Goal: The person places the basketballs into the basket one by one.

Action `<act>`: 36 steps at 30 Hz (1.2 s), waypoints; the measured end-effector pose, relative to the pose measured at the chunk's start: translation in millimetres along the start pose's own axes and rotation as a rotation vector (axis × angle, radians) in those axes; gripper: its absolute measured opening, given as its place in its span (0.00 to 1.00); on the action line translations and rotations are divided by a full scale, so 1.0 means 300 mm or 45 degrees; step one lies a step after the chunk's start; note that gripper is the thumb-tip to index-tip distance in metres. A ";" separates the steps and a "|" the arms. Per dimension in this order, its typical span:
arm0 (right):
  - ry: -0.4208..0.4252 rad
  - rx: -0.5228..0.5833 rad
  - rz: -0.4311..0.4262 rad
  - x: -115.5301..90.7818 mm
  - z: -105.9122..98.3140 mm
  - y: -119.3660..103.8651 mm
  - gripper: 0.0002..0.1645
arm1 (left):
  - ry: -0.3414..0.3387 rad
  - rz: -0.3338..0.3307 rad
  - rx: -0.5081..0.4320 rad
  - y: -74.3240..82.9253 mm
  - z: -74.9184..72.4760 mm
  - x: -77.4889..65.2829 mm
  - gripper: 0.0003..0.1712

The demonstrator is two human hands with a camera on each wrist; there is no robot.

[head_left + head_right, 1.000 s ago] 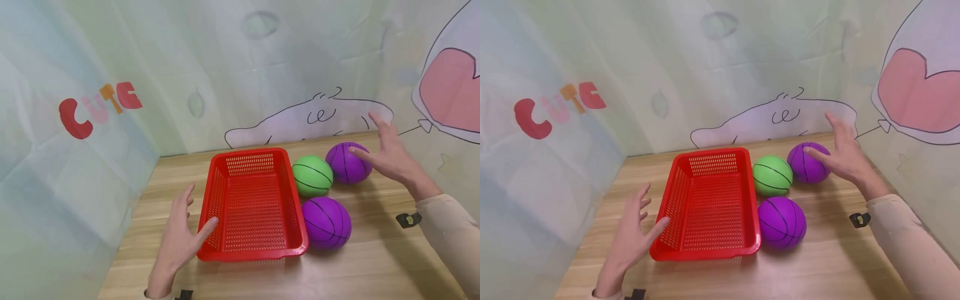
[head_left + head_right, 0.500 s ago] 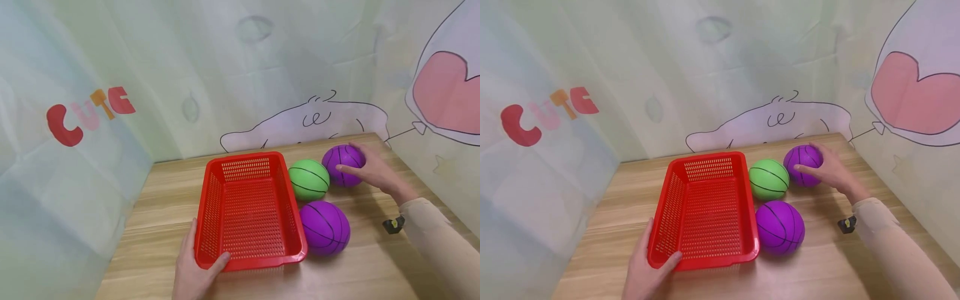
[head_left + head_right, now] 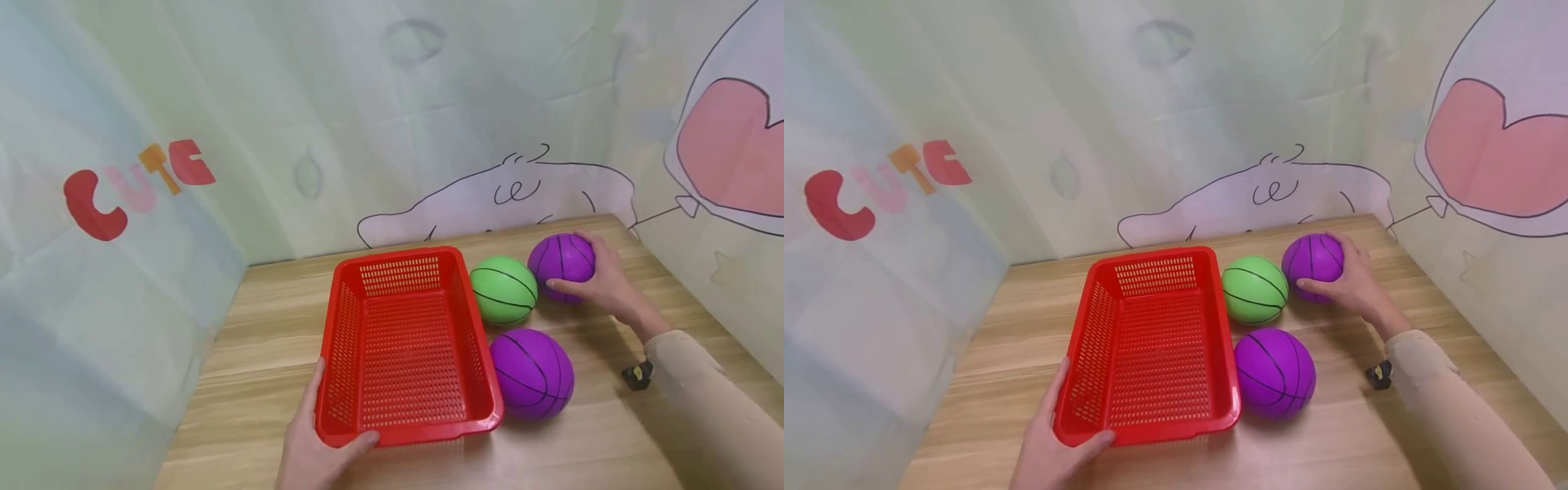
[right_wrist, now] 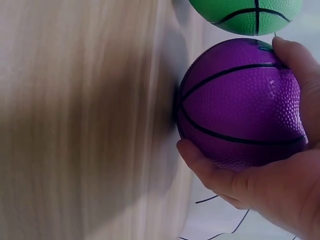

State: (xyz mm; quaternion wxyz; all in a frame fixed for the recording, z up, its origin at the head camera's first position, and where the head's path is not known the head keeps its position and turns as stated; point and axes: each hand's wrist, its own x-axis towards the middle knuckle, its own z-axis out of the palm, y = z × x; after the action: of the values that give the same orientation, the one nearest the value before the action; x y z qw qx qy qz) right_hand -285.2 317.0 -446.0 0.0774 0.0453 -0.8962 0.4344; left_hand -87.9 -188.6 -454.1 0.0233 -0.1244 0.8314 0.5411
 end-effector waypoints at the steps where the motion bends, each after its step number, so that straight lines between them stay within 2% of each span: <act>1: 0.017 0.010 -0.004 0.000 0.003 0.000 0.73 | -0.003 -0.007 -0.003 0.001 -0.001 0.000 0.81; 9: 0.148 0.045 -0.010 0.005 0.003 -0.023 0.72 | -0.040 -0.020 -0.052 0.004 -0.005 0.006 0.79; 15: 0.227 0.037 -0.033 -0.001 -0.043 -0.111 0.73 | -0.060 -0.031 -0.041 0.005 -0.009 0.007 0.79; 19: 0.243 0.048 -0.056 -0.020 -0.064 -0.188 0.74 | -0.069 -0.035 -0.055 0.003 -0.008 0.012 0.80; 26: 0.202 0.117 -0.151 -0.060 -0.057 -0.347 0.74 | -0.088 -0.009 -0.103 0.000 -0.009 0.010 0.78; 36: 0.064 0.228 -0.332 -0.123 0.015 -0.521 0.76 | -0.077 -0.014 -0.077 0.003 -0.009 0.009 0.77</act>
State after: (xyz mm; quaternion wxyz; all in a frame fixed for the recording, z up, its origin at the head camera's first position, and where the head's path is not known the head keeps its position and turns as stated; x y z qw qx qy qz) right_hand -226.0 217.2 -334.6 0.1511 0.1573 -0.8381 0.5000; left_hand -90.5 -191.2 -452.8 0.0476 -0.1132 0.8129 0.5693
